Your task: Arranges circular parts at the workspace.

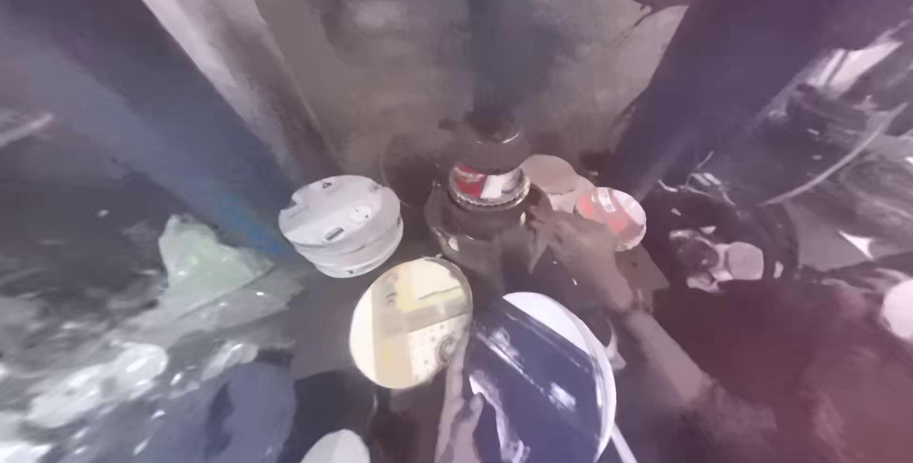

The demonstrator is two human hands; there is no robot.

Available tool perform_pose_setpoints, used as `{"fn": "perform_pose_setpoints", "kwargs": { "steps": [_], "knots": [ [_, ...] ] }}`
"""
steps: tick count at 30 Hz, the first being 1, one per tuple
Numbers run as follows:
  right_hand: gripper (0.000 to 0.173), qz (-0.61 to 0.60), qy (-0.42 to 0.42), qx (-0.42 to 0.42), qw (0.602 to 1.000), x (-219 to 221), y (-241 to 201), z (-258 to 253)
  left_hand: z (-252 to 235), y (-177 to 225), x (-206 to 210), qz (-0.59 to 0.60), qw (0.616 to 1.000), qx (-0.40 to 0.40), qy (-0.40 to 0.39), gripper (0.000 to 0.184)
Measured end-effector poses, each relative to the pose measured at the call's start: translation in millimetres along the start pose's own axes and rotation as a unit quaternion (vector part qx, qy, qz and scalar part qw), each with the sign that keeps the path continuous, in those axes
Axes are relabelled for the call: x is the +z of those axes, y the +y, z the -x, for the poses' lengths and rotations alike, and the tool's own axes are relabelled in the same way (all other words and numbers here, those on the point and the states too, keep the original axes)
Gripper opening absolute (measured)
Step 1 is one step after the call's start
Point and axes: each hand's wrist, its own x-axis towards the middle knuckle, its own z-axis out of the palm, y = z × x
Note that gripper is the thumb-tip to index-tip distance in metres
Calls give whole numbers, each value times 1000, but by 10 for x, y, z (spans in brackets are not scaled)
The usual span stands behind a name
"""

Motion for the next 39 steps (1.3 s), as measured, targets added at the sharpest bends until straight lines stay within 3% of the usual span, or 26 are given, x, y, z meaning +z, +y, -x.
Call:
{"fn": "perform_pose_setpoints", "kwargs": {
  "steps": [1,4,6,7,10,13,16,18,20,23,26,28,31,35,37,39],
  "knots": [
    [20,12,-37,-28,999,121,-55,-134,9,34,-6,25,999,11,44,42],
    [33,34,-266,-28,963,151,-209,-485,2,67,-255,-8,997,70,-32,53],
    [29,68,-336,-31,939,193,-190,-637,-6,76,-342,7,996,80,-32,52],
    [21,79,-306,-62,947,252,-142,-634,4,86,-368,0,996,82,-31,52],
    [12,53,-115,-204,971,291,-56,-538,13,112,-441,-13,995,91,-34,45],
    [13,16,-56,-219,974,34,-119,-180,24,125,-483,11,997,66,-35,38],
    [16,47,-30,-169,984,-130,-9,533,-2,72,-514,4,999,48,-6,28],
    [13,53,-132,-121,982,-187,83,961,-20,7,-531,5,999,35,-13,24],
    [18,12,-251,-54,966,-284,127,1100,-40,-4,-404,-1,999,11,-39,36],
    [42,-162,-334,70,926,-596,61,784,-83,-17,-158,-5,999,5,-39,52],
    [65,-402,-328,132,845,-842,-76,526,-156,76,165,-157,986,51,-15,69],
    [53,-478,-358,166,785,-946,-143,427,-238,144,333,-272,957,102,-8,76],
    [47,-440,-371,221,788,-874,-74,241,-510,166,360,-325,928,179,-38,83],
    [36,-471,-287,306,776,-466,315,-73,-893,291,307,-233,964,111,-62,87],
    [24,-441,-234,380,779,-245,481,-318,-929,420,252,-202,969,127,-68,85],
    [24,-410,-213,377,803,75,660,-503,-857,503,184,-199,965,158,-70,84]
  ]
}}
